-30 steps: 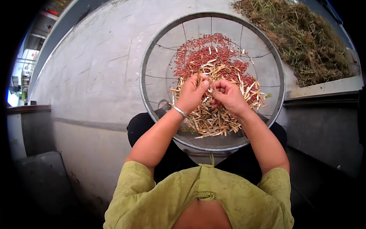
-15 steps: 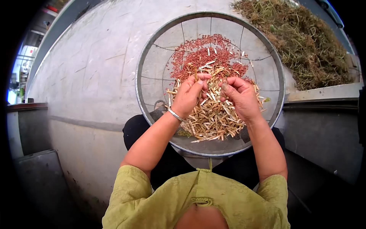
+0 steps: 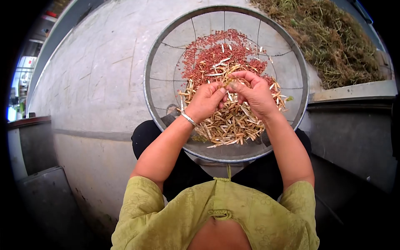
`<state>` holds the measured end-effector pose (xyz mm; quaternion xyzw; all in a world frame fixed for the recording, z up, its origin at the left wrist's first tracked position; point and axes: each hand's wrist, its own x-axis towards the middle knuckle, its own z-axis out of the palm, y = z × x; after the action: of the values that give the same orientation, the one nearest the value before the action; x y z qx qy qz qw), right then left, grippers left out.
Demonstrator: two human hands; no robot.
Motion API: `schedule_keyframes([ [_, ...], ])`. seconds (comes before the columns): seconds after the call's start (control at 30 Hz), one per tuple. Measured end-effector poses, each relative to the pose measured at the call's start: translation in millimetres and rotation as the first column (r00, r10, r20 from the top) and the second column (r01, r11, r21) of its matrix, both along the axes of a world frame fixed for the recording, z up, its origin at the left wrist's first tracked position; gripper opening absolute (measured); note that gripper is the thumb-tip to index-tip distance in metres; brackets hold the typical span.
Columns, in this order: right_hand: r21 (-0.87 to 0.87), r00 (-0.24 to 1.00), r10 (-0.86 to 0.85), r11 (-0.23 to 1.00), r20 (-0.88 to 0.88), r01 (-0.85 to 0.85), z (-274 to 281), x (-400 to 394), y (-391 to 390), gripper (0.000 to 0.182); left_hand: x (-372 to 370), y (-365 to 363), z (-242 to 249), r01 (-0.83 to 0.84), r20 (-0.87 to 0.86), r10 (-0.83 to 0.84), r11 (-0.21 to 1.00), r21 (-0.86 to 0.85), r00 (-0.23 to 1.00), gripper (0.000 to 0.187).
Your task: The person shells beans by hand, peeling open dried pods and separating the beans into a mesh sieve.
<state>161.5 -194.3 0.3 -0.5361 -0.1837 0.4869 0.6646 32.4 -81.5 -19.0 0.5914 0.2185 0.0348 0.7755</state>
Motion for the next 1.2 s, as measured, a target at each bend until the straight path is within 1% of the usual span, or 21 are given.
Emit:
schedule_keyframes([
  [0.03, -0.027, 0.995, 0.044, 0.999, 0.086, -0.041, 0.0, -1.8, 1.7, 0.022, -0.6, 0.4, -2.0, 0.022, -0.062, -0.019, 0.999, 0.048, 0.998, 0.021],
  [0.07, -0.038, 0.995, 0.012, 0.999, 0.098, -0.009, -6.9, -4.7, 4.1, 0.017, -1.8, 2.4, -9.0, 0.034, -0.055, -0.030, 0.997, 0.065, 0.998, 0.020],
  [0.2, -0.015, 0.991, -0.095, 0.995, 0.096, 0.097, -12.5, -3.2, 5.6, 0.014, -2.5, -0.3, -2.0, 0.008, 0.009, -0.009, 0.999, 0.032, 1.000, 0.020],
  [0.3, 0.015, 0.982, -0.180, 0.984, 0.058, 0.179, -7.6, 3.5, 3.9, 0.015, -3.6, 1.1, 1.5, -0.027, -0.018, 0.024, 0.980, -0.198, 1.000, 0.022],
  [0.37, 0.011, 0.981, -0.181, 0.984, 0.063, 0.180, -6.8, 6.4, 1.1, 0.015, -3.8, 2.8, 5.5, -0.035, -0.022, 0.031, 0.975, -0.221, 0.999, 0.022],
  [0.47, 0.017, 0.987, -0.163, 0.986, -0.008, 0.163, -2.4, 6.9, 2.6, 0.015, -3.1, 6.3, 5.4, -0.032, -0.016, 0.029, 0.968, -0.248, 0.999, 0.025],
  [0.53, -0.062, 0.956, -0.259, 0.966, -0.135, 0.253, 9.2, 2.0, 7.5, 0.013, -1.7, 7.0, 7.6, -0.098, 0.000, 0.105, 0.925, -0.367, 0.994, 0.036],
  [0.57, -0.061, 0.956, -0.258, 0.966, -0.138, 0.252, 7.8, 3.3, 7.0, 0.013, -1.5, 7.5, 7.9, -0.100, -0.002, 0.106, 0.925, -0.365, 0.994, 0.036],
  [0.63, -0.014, 0.984, -0.139, 0.990, -0.108, 0.138, 1.0, 8.7, 2.5, 0.015, -1.2, 8.1, 8.1, -0.169, -0.018, 0.181, 0.874, -0.456, 0.983, 0.047],
  [0.7, 0.024, 0.986, -0.113, 0.993, -0.123, 0.117, -2.6, 9.4, 0.4, 0.015, -2.6, 10.6, 0.6, -0.128, 0.017, 0.153, 0.879, -0.459, 0.988, 0.053],
  [0.77, -0.030, 0.997, -0.013, 0.999, -0.070, 0.011, -3.7, 9.8, -0.8, 0.016, -1.2, 7.2, 0.5, -0.111, 0.073, 0.187, 0.808, -0.579, 0.980, 0.054],
  [0.8, -0.036, 0.999, -0.034, 0.999, 0.018, 0.034, -5.4, 5.3, 1.0, 0.016, 0.1, 6.5, -2.3, -0.097, 0.082, 0.182, 0.792, -0.603, 0.980, 0.056],
  [0.83, -0.037, 0.999, -0.034, 0.999, 0.018, 0.035, -3.5, 1.6, 1.4, 0.016, 0.6, 4.1, -3.9, -0.096, 0.082, 0.182, 0.791, -0.604, 0.980, 0.056],
  [0.9, -0.178, 0.944, 0.066, 0.984, 0.325, -0.007, 3.7, -2.4, 4.6, 0.016, 3.8, -1.0, -3.8, -0.124, 0.090, 0.245, 0.732, -0.669, 0.965, 0.053],
  [0.93, -0.018, 0.972, -0.023, 0.999, 0.234, 0.028, -11.2, -6.8, 10.1, 0.015, 5.5, -2.5, -3.6, -0.140, 0.064, 0.248, 0.719, -0.681, 0.967, 0.052],
  [0.97, -0.019, 0.971, -0.022, 0.999, 0.237, 0.027, -13.2, -8.3, 10.5, 0.015, 5.8, -2.3, -8.4, -0.138, 0.066, 0.248, 0.719, -0.682, 0.966, 0.052],
  [1.03, -0.138, 0.909, 0.042, 0.990, 0.415, 0.017, -7.3, -13.0, 10.0, 0.016, 5.9, -2.6, -12.2, -0.101, 0.112, 0.225, 0.756, -0.646, 0.968, 0.052],
  [1.07, -0.211, 0.898, 0.092, 0.978, 0.430, 0.001, -6.8, -12.9, 9.3, 0.015, 6.1, -5.8, -13.1, -0.122, 0.085, 0.231, 0.751, -0.649, 0.969, 0.051],
  [1.1, -0.211, 0.899, 0.093, 0.977, 0.429, 0.000, -8.0, -13.8, 8.7, 0.015, 5.9, -7.1, -14.1, -0.124, 0.083, 0.232, 0.750, -0.649, 0.969, 0.051],
  [1.17, -0.163, 0.714, 0.117, 0.987, 0.691, -0.004, -11.9, -15.1, 8.4, 0.016, 5.4, -7.8, -16.5, -0.141, 0.089, 0.225, 0.827, -0.545, 0.970, 0.051],
  [1.2, -0.164, 0.715, 0.119, 0.986, 0.688, -0.005, -13.7, -15.0, 8.8, 0.016, 2.4, -5.1, -15.7, -0.136, 0.059, 0.193, 0.848, -0.512, 0.979, 0.050],
])
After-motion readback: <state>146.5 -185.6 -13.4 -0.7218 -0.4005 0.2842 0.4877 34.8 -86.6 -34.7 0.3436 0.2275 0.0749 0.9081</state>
